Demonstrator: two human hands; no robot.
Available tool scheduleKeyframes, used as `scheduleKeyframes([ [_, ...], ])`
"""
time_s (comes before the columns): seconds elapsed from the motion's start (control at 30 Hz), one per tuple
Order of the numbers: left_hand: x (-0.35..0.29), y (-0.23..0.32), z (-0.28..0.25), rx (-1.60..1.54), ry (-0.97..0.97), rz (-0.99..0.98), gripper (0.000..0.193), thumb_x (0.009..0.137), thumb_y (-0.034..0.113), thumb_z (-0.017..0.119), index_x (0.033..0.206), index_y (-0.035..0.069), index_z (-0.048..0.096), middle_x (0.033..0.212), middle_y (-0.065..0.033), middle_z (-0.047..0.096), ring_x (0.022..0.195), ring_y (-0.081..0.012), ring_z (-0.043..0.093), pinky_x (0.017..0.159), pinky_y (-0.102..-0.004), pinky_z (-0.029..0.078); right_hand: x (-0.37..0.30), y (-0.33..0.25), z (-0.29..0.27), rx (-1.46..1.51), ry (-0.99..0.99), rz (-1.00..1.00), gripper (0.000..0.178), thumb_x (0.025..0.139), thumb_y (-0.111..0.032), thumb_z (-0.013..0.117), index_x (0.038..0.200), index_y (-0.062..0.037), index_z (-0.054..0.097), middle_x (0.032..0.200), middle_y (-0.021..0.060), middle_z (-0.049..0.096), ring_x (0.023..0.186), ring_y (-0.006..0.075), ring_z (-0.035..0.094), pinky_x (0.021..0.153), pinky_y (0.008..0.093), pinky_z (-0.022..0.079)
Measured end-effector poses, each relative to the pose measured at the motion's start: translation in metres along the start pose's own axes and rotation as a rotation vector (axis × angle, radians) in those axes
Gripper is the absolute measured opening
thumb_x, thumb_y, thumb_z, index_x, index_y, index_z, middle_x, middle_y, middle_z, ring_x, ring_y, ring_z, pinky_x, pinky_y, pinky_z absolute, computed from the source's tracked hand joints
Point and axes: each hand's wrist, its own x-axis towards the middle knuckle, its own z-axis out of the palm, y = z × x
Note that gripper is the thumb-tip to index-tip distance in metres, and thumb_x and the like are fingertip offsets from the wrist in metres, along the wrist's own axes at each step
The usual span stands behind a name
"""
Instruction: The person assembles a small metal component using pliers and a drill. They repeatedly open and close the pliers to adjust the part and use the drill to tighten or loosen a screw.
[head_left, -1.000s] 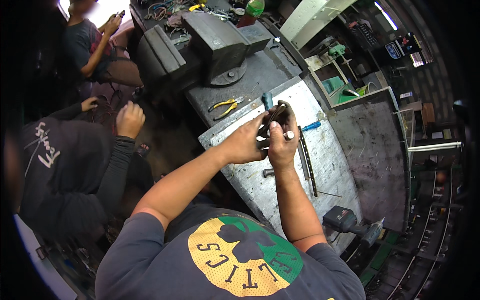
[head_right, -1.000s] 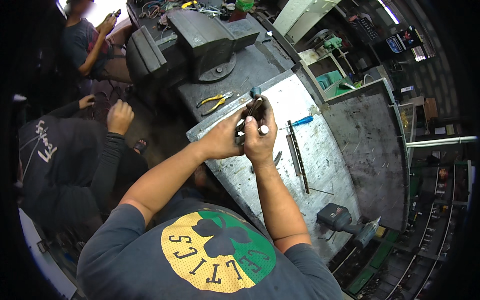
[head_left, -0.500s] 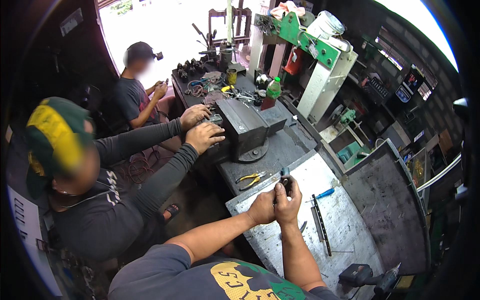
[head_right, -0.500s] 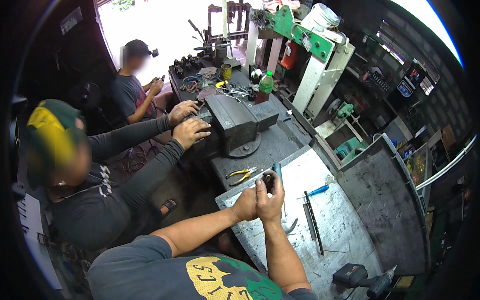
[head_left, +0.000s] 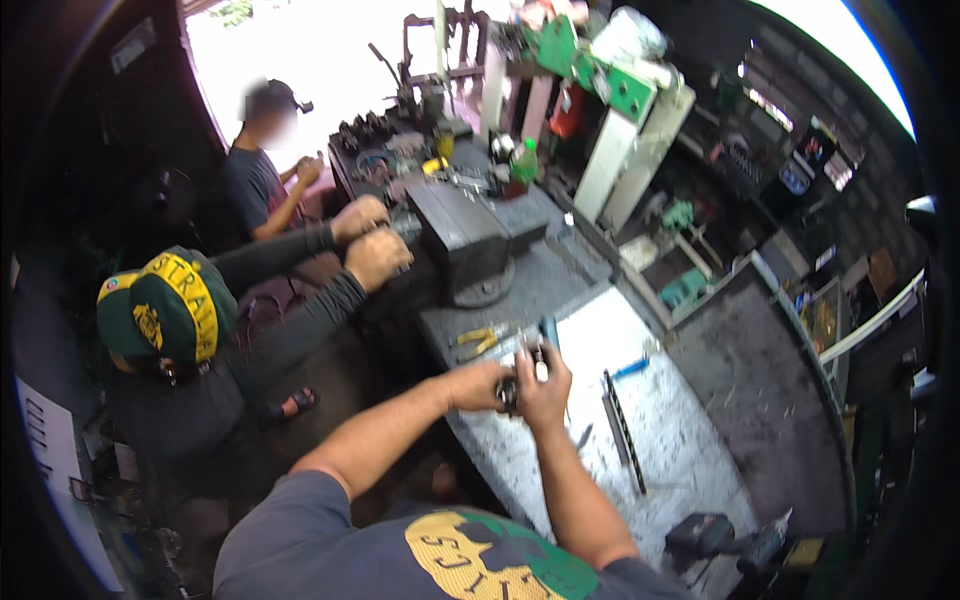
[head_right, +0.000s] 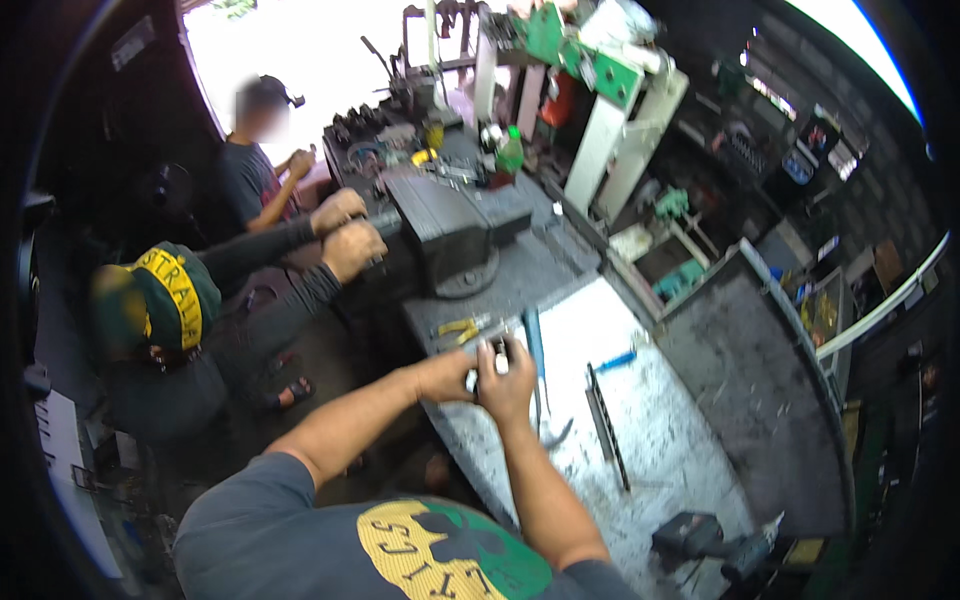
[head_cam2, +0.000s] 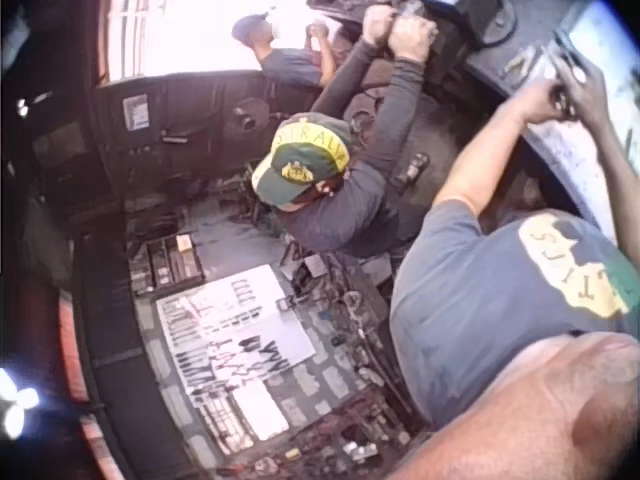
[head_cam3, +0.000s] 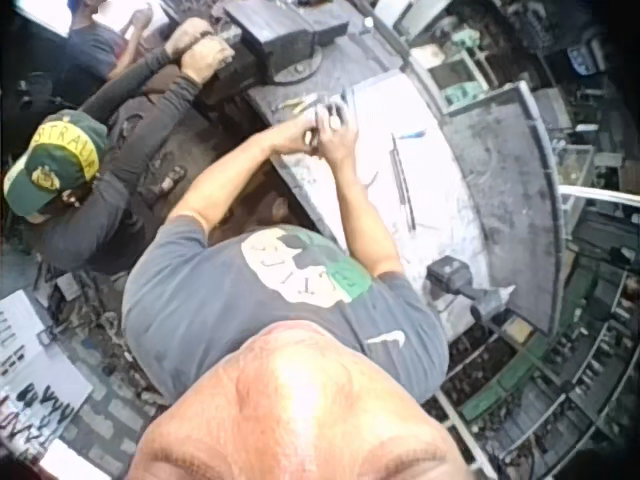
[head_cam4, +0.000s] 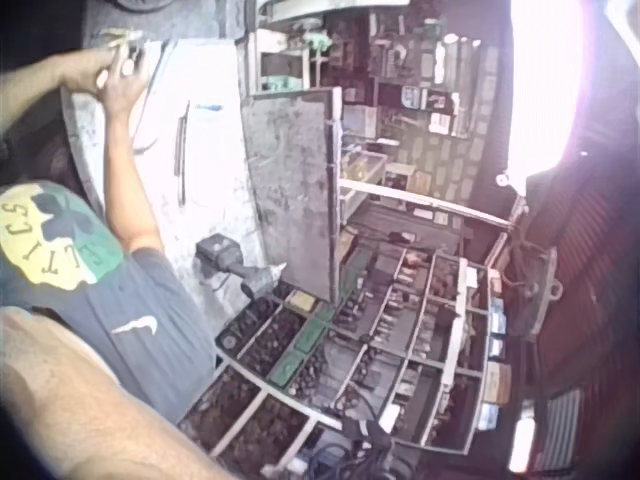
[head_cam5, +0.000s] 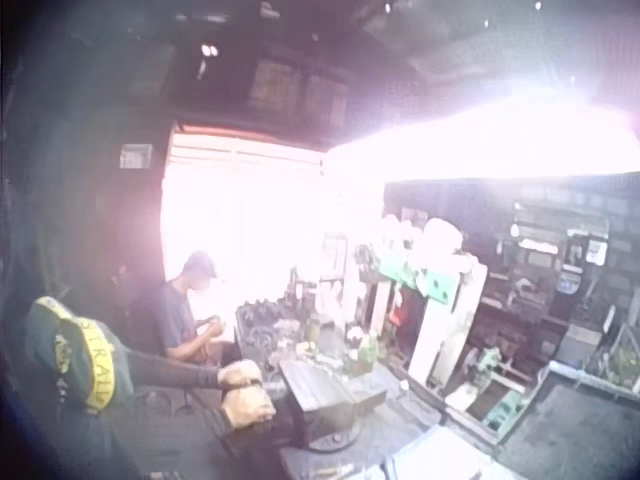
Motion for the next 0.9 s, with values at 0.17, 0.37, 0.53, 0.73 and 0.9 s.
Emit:
scheduleKeyframes([
  [0.17, -0.022, 0.001, 0.049, 0.137, 0.69, 0.14, 0.049, 0.075, 0.047, 0.094, 0.103, 0.011, 0.077, 0.093, -0.0106, 0.078, 0.084, -0.0325, 0.077, 0.073, -0.0425, 0.061, 0.045, -0.001, -0.032, 0.313, -0.903, -0.201, 0.034, 0.092, -0.024, 0.081, 0.115, 0.0003, 0.076, 0.102, 0.0101, 0.078, 0.093, 0.0187, 0.072, 0.087, 0.0343, 0.056],
  [0.37, -0.019, -0.014, 0.053, 0.295, 0.529, 0.079, 0.021, 0.089, 0.024, 0.079, 0.102, 0.009, 0.076, 0.088, -0.0156, 0.077, 0.085, -0.0391, 0.076, 0.07, -0.049, 0.061, -0.011, -0.025, 0.0, 0.182, -0.093, 0.165, 0.03, 0.083, -0.021, 0.09, 0.095, 0.0002, 0.073, 0.089, 0.0048, 0.074, 0.083, 0.0143, 0.069, 0.077, 0.0307, 0.057],
  [0.53, -0.03, -0.012, 0.049, -0.058, 0.482, -0.123, 0.033, 0.083, 0.012, 0.088, 0.112, 0.005, 0.072, 0.105, -0.0096, 0.076, 0.098, -0.0234, 0.076, 0.085, -0.0379, 0.06, 0.058, 0.018, -0.004, 0.422, -1.18, -0.193, 0.023, 0.078, -0.017, 0.086, 0.087, -0.0015, 0.072, 0.075, 0.005, 0.071, 0.071, 0.0134, 0.066, 0.067, 0.0319, 0.053],
  [0.73, 0.013, -0.076, 0.029, -0.373, 0.14, 0.221, 0.042, 0.075, 0.022, 0.09, 0.109, 0.007, 0.07, 0.101, -0.0099, 0.073, 0.096, -0.0197, 0.072, 0.089, -0.0374, 0.059, -0.013, 0.014, 0.006, 0.14, -0.117, -0.239, 0.049, 0.076, -0.019, 0.089, 0.116, -0.0027, 0.068, 0.089, 0.0065, 0.072, 0.076, 0.0177, 0.068, 0.074, 0.0327, 0.056],
  [0.9, -0.002, -0.058, 0.093, -0.16, 0.484, 0.073, 0.053, 0.082, 0.029, 0.079, 0.127, 0.007, 0.063, 0.104, -0.0166, 0.073, 0.096, -0.0351, 0.074, 0.089, -0.0447, 0.058, -0.032, -0.009, 0.017, 0.101, -0.119, -0.075, 0.035, 0.077, -0.013, 0.087, 0.098, -0.0043, 0.06, 0.081, 0.0098, 0.064, 0.073, 0.0184, 0.064, 0.07, 0.0351, 0.054],
])
